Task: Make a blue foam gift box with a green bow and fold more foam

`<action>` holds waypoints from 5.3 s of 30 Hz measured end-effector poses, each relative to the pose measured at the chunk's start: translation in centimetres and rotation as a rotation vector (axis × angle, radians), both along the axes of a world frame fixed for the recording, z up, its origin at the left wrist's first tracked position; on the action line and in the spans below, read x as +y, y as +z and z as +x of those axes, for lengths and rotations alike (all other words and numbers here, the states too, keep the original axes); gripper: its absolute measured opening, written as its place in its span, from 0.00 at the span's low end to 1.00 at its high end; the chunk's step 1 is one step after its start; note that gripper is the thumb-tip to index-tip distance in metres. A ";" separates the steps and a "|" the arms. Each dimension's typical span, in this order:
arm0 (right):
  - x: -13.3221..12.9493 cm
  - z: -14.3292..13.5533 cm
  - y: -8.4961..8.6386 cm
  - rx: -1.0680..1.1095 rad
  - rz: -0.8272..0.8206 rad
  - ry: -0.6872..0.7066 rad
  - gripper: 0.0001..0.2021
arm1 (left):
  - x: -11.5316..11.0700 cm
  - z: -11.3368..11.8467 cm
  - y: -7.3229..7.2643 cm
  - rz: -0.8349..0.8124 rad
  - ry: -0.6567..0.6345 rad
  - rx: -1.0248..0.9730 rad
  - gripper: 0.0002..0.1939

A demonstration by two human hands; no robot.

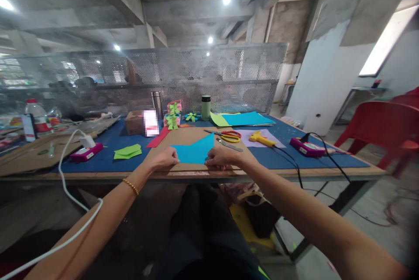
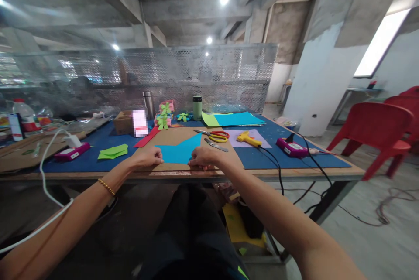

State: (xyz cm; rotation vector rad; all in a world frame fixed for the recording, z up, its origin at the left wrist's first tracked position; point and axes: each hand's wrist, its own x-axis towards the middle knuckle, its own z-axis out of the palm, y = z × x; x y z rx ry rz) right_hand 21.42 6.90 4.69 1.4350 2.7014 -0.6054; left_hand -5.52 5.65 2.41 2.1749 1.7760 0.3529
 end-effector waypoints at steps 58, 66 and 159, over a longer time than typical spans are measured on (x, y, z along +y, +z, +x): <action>0.7 5.7 -2.3 0.330 0.586 -0.290 0.13 | -3.7 0.8 -6.3 0.497 -0.264 0.330 0.46; 0.6 6.6 -2.4 0.146 0.549 -0.256 0.15 | -3.6 0.8 -6.5 0.507 -0.257 0.306 0.47; -6.2 10.4 -3.3 0.410 0.225 -0.056 0.20 | -0.4 5.8 -1.7 0.212 -0.517 0.039 0.23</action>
